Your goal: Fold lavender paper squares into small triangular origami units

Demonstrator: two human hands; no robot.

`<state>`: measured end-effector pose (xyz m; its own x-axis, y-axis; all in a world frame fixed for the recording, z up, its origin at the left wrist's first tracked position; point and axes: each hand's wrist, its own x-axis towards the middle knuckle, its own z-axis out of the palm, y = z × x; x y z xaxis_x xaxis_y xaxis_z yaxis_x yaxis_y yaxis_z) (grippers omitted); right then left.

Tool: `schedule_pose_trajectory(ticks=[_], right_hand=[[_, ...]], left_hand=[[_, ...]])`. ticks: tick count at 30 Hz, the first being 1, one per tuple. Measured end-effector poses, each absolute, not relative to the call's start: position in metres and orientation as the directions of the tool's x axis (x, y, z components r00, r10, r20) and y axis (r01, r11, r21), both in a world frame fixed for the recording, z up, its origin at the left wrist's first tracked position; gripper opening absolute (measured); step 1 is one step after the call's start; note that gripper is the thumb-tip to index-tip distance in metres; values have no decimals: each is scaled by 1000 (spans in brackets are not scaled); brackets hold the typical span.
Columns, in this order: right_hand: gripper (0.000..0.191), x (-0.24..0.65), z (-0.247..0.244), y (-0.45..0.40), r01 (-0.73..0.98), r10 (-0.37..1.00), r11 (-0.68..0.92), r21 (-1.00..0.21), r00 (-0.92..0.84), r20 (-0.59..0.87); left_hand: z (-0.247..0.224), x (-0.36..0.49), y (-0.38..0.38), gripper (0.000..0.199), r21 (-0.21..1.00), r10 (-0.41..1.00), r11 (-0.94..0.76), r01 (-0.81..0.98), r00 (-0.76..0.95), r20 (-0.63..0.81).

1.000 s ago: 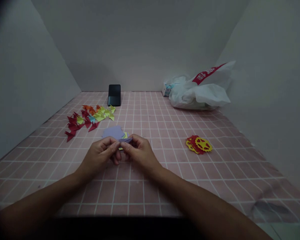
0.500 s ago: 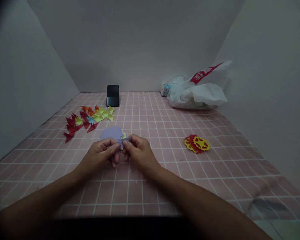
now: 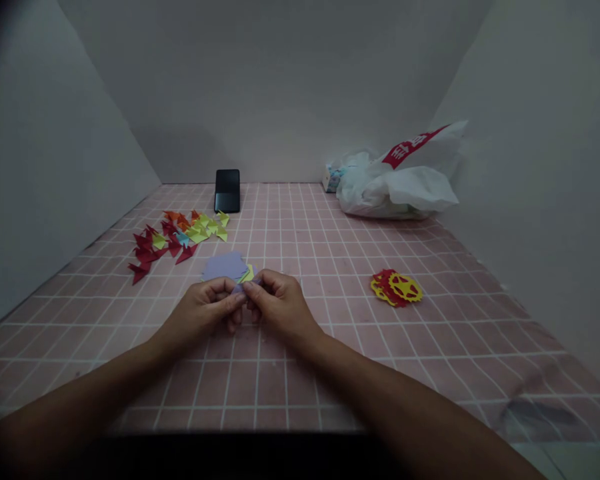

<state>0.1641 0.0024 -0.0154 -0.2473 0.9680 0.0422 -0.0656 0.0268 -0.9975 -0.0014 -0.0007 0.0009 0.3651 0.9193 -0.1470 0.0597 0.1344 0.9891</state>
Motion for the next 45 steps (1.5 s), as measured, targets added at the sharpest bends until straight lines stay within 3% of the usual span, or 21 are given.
schedule_pose_trajectory(ticks=[11,19,27,35,45], right_hand=[[25,165,-11,1,-162,958,-77,-984,-284,-28],[20,165,-10,4,-120,956,-55,-991,-294,-18],[18,166,-11,6,-95,971,-35,-995,-237,-11],[17,169,-9,6,-51,935,-26,-998,-354,-7],[15,170,-3,4,1,913,18,-1000,-408,16]], left_hand=[[0,-6,2,24,991,904,129,-21,413,-109],[3,-8,4,27,991,892,131,-20,440,-109],[7,-10,4,28,989,918,133,70,367,-150],[11,-12,4,30,989,960,47,142,267,-84],[10,-11,5,27,991,958,111,81,255,-128]])
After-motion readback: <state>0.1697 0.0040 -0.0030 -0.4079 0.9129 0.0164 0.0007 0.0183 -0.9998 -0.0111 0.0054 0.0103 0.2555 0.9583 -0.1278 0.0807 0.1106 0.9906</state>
